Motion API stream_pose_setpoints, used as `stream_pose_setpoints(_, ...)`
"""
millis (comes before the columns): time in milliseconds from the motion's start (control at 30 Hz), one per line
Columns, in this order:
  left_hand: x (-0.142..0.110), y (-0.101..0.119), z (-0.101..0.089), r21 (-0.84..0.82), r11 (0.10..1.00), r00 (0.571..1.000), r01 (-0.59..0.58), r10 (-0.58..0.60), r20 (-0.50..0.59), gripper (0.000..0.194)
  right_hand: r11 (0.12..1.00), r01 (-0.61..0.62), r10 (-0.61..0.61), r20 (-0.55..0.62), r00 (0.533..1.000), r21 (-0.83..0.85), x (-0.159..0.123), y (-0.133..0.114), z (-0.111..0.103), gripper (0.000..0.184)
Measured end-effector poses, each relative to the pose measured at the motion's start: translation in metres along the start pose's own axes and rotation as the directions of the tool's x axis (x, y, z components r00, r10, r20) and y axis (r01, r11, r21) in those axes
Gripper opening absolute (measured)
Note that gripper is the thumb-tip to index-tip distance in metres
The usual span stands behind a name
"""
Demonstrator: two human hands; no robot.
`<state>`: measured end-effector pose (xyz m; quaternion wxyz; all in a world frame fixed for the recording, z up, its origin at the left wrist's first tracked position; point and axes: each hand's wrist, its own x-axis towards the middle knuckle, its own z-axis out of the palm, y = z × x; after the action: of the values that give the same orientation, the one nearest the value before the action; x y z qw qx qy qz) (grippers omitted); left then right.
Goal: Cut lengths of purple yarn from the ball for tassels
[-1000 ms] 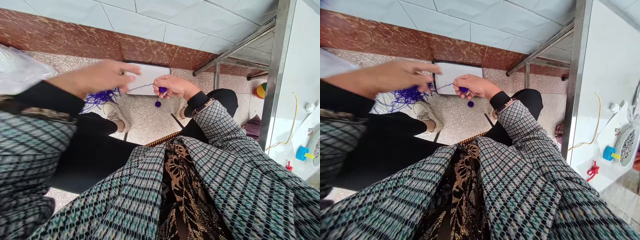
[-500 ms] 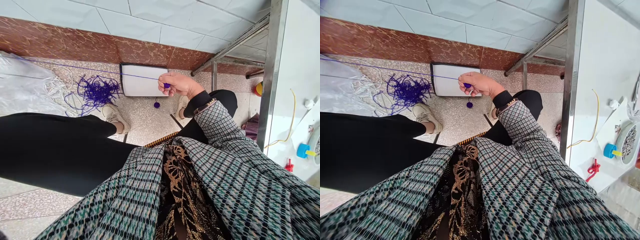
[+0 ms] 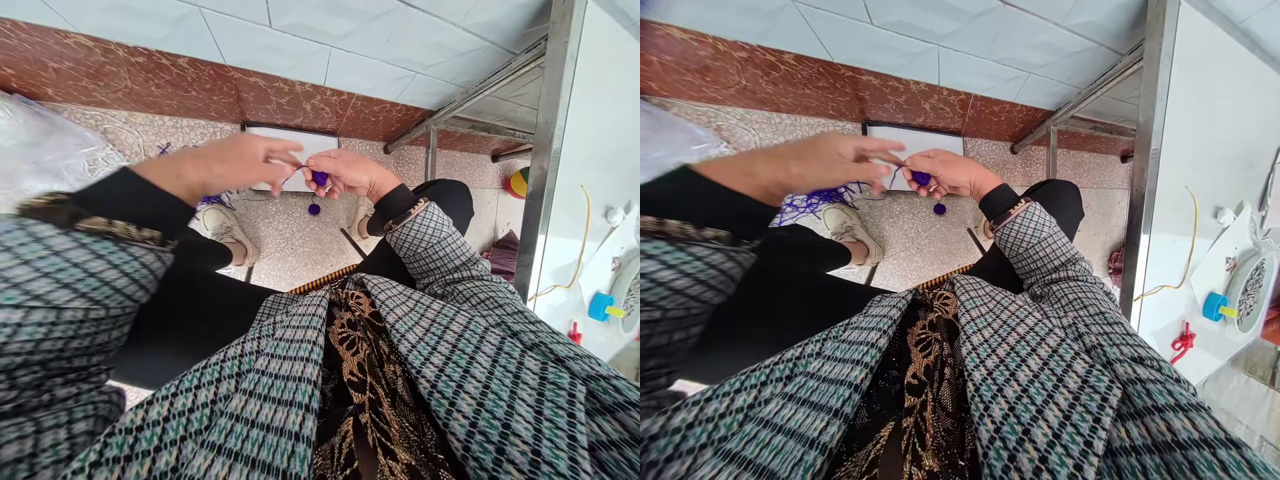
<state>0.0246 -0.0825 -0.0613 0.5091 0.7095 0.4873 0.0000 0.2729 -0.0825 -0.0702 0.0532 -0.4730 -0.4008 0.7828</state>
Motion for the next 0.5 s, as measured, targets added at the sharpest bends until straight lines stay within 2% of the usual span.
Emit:
stream_pose_setpoints(67, 0.01, 0.017, 0.026, -0.045, 0.997, 0.998, 0.062, -0.063, -0.005, 0.052, 1.0, -0.003, 0.003, -0.009, 1.0, 0.021, -0.002, 0.0, -0.001, 0.043)
stream_pose_setpoints(133, 0.014, 0.024, 0.036, -0.008, 0.994, 0.989, 0.113, -0.114, -0.093, 0.045, 0.999, -0.01, 0.011, -0.024, 1.0, 0.049, -0.003, 0.001, -0.005, 0.035)
stream_pose_setpoints(233, 0.011, 0.02, 0.032, 0.059, 0.988, 0.974, 0.141, -0.128, -0.184, 0.048, 0.995, -0.011, 0.018, -0.065, 0.998, 0.104, -0.002, 0.003, -0.012, 0.025)
stream_pose_setpoints(367, 0.008, 0.014, 0.024, -0.002, 0.996, 0.979, 0.085, -0.084, -0.187, 0.054, 0.988, 0.018, 0.008, -0.163, 0.987, 0.154, 0.008, 0.009, -0.017, 0.017)
stream_pose_setpoints(500, 0.012, 0.008, 0.03, -0.037, 0.999, 0.986, 0.02, -0.026, -0.167, 0.047, 0.963, 0.1, -0.012, -0.332, 0.943, 0.252, 0.018, 0.013, -0.016, 0.017)
